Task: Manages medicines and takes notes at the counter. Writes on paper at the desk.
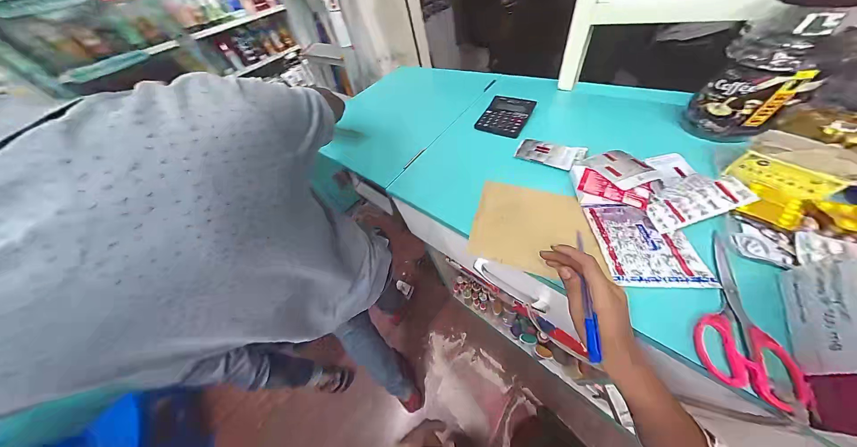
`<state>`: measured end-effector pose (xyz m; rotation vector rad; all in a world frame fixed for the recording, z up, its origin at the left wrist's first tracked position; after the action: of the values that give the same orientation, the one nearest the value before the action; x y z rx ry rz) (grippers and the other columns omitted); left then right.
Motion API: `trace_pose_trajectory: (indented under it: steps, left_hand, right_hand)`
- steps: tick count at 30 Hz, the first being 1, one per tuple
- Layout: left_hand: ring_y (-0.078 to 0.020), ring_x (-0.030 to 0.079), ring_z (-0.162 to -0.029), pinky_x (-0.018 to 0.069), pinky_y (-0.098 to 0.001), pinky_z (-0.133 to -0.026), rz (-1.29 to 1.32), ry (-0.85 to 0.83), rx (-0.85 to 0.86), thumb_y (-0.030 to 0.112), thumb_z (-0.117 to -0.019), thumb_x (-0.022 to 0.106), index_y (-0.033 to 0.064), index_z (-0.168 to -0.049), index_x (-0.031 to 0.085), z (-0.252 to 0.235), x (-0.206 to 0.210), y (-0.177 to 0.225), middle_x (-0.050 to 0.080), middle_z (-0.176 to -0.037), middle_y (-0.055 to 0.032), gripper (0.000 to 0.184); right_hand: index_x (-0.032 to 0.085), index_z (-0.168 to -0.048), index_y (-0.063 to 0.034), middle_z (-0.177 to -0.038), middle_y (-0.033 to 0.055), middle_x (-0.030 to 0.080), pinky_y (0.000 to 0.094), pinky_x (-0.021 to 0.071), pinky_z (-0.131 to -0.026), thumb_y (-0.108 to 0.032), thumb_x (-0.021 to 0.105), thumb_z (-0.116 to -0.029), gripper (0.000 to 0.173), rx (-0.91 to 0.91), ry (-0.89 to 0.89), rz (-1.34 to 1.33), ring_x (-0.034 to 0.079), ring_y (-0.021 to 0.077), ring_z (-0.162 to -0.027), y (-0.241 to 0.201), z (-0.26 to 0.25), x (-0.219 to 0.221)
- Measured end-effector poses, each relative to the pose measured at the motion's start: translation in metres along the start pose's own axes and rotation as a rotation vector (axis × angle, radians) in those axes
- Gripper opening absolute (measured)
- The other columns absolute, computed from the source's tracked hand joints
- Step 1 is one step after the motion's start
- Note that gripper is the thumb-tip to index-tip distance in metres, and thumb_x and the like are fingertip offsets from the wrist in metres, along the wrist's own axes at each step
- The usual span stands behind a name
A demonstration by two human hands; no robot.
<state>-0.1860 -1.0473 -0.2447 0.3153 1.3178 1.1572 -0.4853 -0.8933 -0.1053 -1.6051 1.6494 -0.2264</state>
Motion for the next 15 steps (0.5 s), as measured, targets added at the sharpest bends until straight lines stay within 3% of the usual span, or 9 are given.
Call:
trace_pose_trajectory:
  steps: [3,5,7,10,12,15]
  left_hand:
    - [-0.0338,0.075,-0.089,0.0584,-0.0529,-0.087,-0.087,0.084,0.214,0.011,-0.0963,0.065,-0.0081,-0.113,0.071,-0.058,-0.07,0.044,0.075,-0.096,-0.0208,0.026]
    - [-0.0287,0.074,-0.092,0.0583,-0.0466,-0.088,-0.098,0.124,0.403,0.011,-0.0963,0.063,-0.0059,-0.111,0.073,-0.094,-0.1,0.088,0.076,-0.099,-0.0179,0.024]
    - [-0.0203,0.073,-0.1,0.0564,-0.0369,-0.094,-0.087,0.141,0.609,0.016,-0.0984,0.061,-0.0026,-0.107,0.075,-0.128,-0.116,0.129,0.076,-0.102,-0.014,0.025]
    - [-0.0162,0.067,-0.114,0.0505,-0.0315,-0.104,-0.081,0.167,0.823,0.023,-0.1023,0.058,0.0012,-0.107,0.075,-0.18,-0.119,0.174,0.075,-0.109,-0.0125,0.028]
    - [-0.0207,0.062,-0.126,0.0464,-0.0367,-0.11,-0.135,0.17,0.905,0.029,-0.1045,0.055,0.0044,-0.111,0.075,-0.214,-0.113,0.191,0.073,-0.119,-0.0129,0.032]
    - [-0.0274,0.056,-0.135,0.0418,-0.0444,-0.113,-0.245,0.098,0.964,0.033,-0.1047,0.054,0.0071,-0.114,0.074,-0.25,-0.097,0.206,0.068,-0.133,-0.0133,0.034]
  right_hand:
    - [0.069,-0.119,-0.0027,-0.113,0.0115,0.075,0.041,0.0532,-0.093,-0.029,0.047,-0.1074,0.036,0.034,0.016,0.277,0.07,0.0247,-0.105,0.002,0.004,-0.004]
    - [0.073,-0.113,-0.0073,-0.118,0.0114,0.075,0.0566,0.0459,-0.103,-0.037,0.05,-0.1058,0.038,0.076,-0.058,0.45,0.068,0.0297,-0.117,0.005,0.005,-0.003]
    - [0.075,-0.107,-0.009,-0.12,0.0125,0.073,0.0696,0.04,-0.105,-0.036,0.055,-0.1027,0.034,0.124,-0.124,0.57,0.066,0.0351,-0.121,0.007,0.011,0.004]
    - [0.075,-0.104,-0.0157,-0.122,0.0085,0.073,0.0653,0.0413,-0.107,-0.039,0.054,-0.1033,0.032,0.105,-0.108,0.627,0.067,0.0296,-0.121,0.007,0.01,0.011]
    - [0.073,-0.104,-0.0164,-0.123,0.0071,0.073,0.0596,0.0411,-0.11,-0.042,0.052,-0.1045,0.033,0.154,-0.063,0.573,0.066,0.0251,-0.123,0.008,0.0,0.001]
    - [0.075,-0.108,-0.0107,-0.121,0.0126,0.072,0.0616,0.0438,-0.104,-0.041,0.055,-0.1028,0.037,0.289,0.078,0.673,0.068,0.0309,-0.115,0.02,-0.023,-0.048]
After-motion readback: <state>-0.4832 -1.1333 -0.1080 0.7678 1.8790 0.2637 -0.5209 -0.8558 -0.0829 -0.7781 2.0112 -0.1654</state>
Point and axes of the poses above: each hand's wrist, its own z-axis away from the middle knuckle, its own x-axis out of the palm, y = z × x, the point moved 5 cm from there along -z, towards the middle knuckle
